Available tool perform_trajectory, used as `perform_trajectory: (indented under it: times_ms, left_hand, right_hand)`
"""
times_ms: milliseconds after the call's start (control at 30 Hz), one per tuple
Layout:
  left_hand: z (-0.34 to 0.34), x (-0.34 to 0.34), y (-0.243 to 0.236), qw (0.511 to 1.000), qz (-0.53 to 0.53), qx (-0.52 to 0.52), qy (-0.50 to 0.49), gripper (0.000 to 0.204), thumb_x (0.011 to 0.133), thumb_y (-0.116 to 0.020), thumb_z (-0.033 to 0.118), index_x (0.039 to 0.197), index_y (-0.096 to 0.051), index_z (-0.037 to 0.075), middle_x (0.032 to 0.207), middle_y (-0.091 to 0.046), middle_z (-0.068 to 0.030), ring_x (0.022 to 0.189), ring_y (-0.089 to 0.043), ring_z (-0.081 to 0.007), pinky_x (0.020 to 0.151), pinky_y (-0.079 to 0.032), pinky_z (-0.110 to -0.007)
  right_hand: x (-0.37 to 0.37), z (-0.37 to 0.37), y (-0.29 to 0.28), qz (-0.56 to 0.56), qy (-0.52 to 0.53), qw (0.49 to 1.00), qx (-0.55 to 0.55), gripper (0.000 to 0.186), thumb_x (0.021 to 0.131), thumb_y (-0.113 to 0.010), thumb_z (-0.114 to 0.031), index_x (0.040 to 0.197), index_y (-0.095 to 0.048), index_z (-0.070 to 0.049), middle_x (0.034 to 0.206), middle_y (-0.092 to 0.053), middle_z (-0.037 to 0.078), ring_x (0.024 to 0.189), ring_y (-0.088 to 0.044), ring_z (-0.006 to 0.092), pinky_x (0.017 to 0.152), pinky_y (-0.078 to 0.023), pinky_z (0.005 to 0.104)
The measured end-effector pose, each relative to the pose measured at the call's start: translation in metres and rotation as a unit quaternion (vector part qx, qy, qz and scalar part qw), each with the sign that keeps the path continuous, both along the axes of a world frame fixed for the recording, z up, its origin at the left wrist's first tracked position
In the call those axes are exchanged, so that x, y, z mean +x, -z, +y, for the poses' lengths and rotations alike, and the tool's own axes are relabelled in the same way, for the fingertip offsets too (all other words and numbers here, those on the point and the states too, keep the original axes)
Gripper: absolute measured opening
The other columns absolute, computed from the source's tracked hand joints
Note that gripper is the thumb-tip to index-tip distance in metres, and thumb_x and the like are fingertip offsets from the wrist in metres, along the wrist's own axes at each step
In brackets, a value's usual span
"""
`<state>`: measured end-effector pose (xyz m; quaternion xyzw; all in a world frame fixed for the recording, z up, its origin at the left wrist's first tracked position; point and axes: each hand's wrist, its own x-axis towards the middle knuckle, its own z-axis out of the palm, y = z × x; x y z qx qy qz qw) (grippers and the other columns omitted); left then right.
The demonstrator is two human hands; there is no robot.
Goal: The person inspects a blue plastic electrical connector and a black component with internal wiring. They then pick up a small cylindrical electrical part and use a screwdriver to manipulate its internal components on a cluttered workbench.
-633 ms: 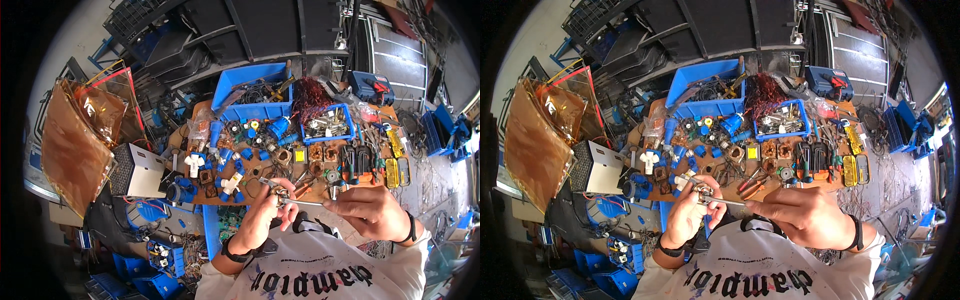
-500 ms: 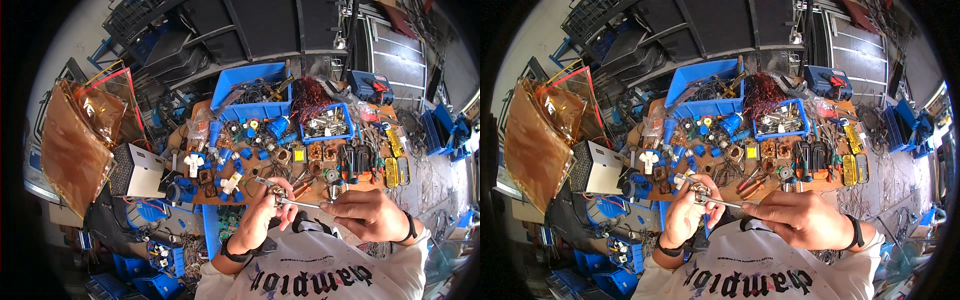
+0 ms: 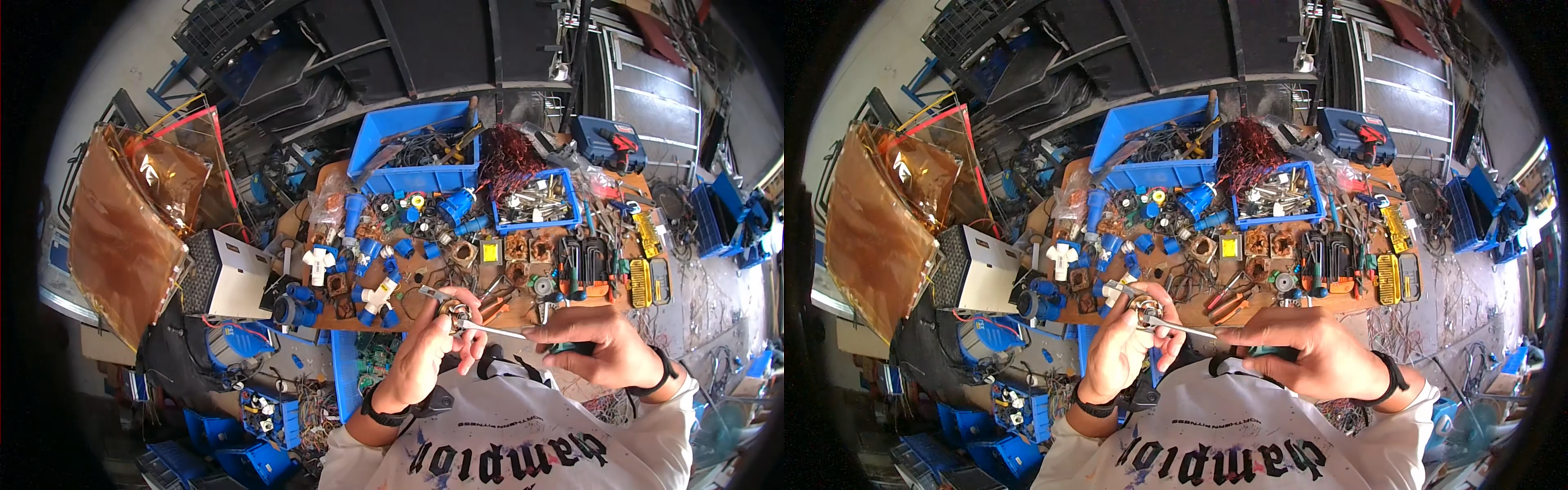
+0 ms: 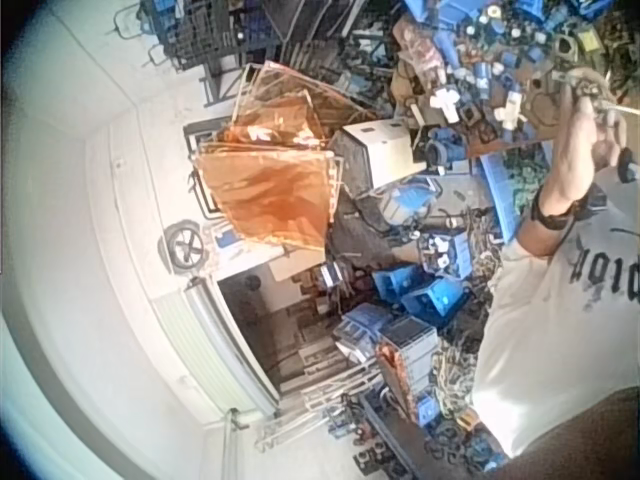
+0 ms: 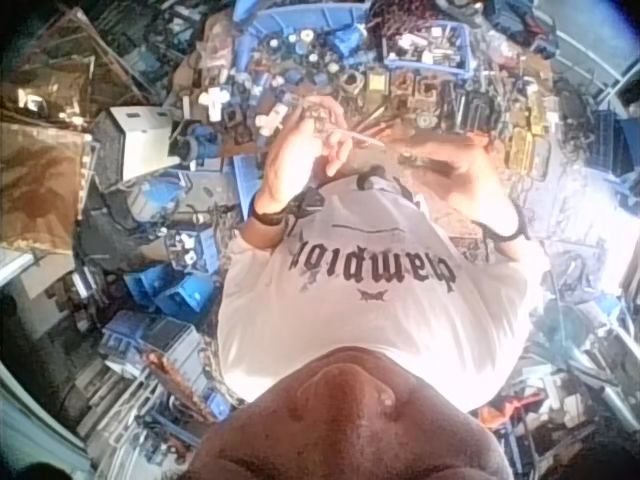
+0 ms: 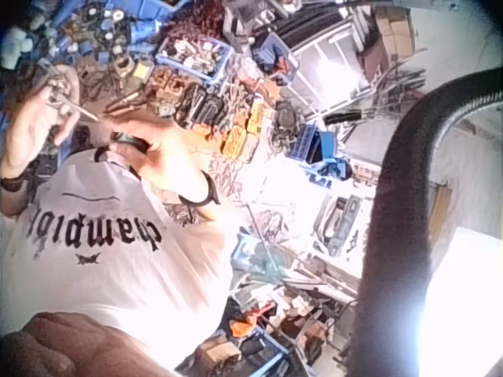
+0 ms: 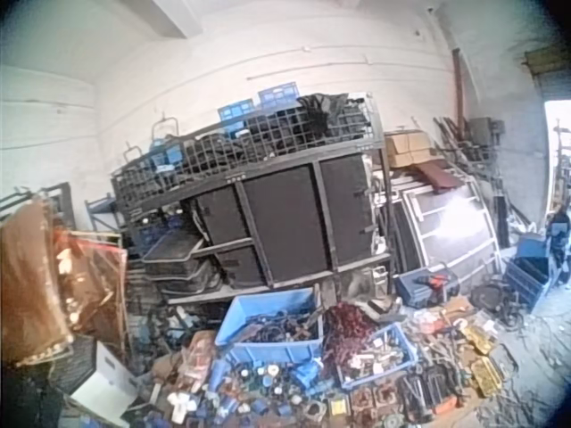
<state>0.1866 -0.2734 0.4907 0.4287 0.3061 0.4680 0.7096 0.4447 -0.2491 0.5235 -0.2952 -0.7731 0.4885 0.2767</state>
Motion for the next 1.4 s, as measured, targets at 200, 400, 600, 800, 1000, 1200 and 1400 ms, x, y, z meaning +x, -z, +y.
perform_trajectory:
  times_ms: [200, 400, 600, 800, 1000, 1200, 1400]
  left_hand:
    - [-0.002, 0.002, -0.001, 1.000, 0.006, -0.019, 0.011, 0.049, 0.101, -0.036, 0.045, 0.122, -0.040, 0.001, 0.087, -0.043, -0.0059, 0.078, -0.055, -0.0187, 0.055, -0.045, -0.026]
    - [-0.002, 0.003, 0.000, 1.000, 0.023, 0.012, 0.011, 0.049, 0.102, -0.035, 0.045, 0.123, -0.040, 0.001, 0.089, -0.044, -0.0072, 0.078, -0.054, -0.0183, 0.056, -0.045, -0.026]
    - [-0.004, 0.003, 0.004, 0.999, 0.028, 0.020, -0.003, 0.048, 0.102, -0.035, 0.044, 0.123, -0.040, 0.001, 0.094, -0.045, -0.0074, 0.081, -0.054, -0.0178, 0.057, -0.046, -0.027]
    - [-0.003, 0.003, 0.006, 0.999, -0.048, -0.019, 0.011, 0.052, 0.097, -0.045, 0.039, 0.130, -0.039, -0.001, 0.099, -0.049, -0.0106, 0.079, -0.056, -0.0212, 0.053, -0.047, -0.029]
    - [-0.005, 0.004, -0.001, 1.000, -0.018, 0.001, 0.009, 0.068, 0.092, -0.053, 0.035, 0.145, -0.026, 0.003, 0.110, -0.050, -0.0151, 0.077, -0.056, -0.0219, 0.050, -0.048, -0.030]
    - [-0.011, 0.004, -0.003, 0.996, 0.053, 0.061, -0.028, 0.061, 0.098, -0.047, 0.031, 0.147, -0.021, 0.005, 0.116, -0.049, -0.0217, 0.071, -0.057, -0.0191, 0.049, -0.049, -0.027]
    - [-0.013, 0.009, -0.006, 0.980, 0.129, 0.132, -0.076, 0.057, 0.101, -0.042, 0.033, 0.145, -0.023, 0.001, 0.127, -0.048, -0.0275, 0.067, -0.058, -0.0168, 0.049, -0.052, -0.027]
  right_hand:
    - [0.003, -0.006, -0.014, -0.137, 0.026, 0.980, 0.141, 0.042, 0.077, -0.070, 0.003, 0.116, -0.068, -0.011, 0.092, -0.067, 0.008, 0.080, -0.067, 0.0254, 0.069, -0.055, 0.0348]
    - [0.005, -0.005, -0.002, 0.002, -0.010, 1.000, 0.007, 0.042, 0.078, -0.070, 0.004, 0.119, -0.067, -0.006, 0.090, -0.068, 0.010, 0.075, -0.067, 0.0216, 0.068, -0.054, 0.0309]
    - [0.007, -0.007, -0.009, -0.003, 0.019, 0.935, -0.355, 0.041, 0.081, -0.070, 0.003, 0.121, -0.066, -0.005, 0.094, -0.069, 0.009, 0.083, -0.066, 0.0191, 0.073, -0.053, 0.0326]
    - [0.004, -0.006, 0.001, -0.009, 0.017, 0.998, 0.064, 0.042, 0.077, -0.071, 0.005, 0.118, -0.067, -0.007, 0.094, -0.067, 0.009, 0.081, -0.067, 0.0237, 0.069, -0.054, 0.0324]
    - [0.006, -0.013, -0.003, -0.051, 0.054, 0.992, 0.102, 0.045, 0.076, -0.070, 0.006, 0.117, -0.068, -0.011, 0.095, -0.066, 0.008, 0.082, -0.067, 0.0249, 0.071, -0.055, 0.0342]
    - [0.006, -0.016, 0.001, -0.027, 0.034, 0.998, 0.049, 0.044, 0.076, -0.071, 0.004, 0.118, -0.067, -0.009, 0.096, -0.066, 0.009, 0.085, -0.068, 0.0255, 0.075, -0.055, 0.0340]
    - [0.005, -0.019, 0.009, -0.002, 0.040, 0.998, 0.041, 0.044, 0.076, -0.072, 0.004, 0.119, -0.067, -0.008, 0.096, -0.067, 0.010, 0.088, -0.068, 0.0261, 0.077, -0.054, 0.0344]
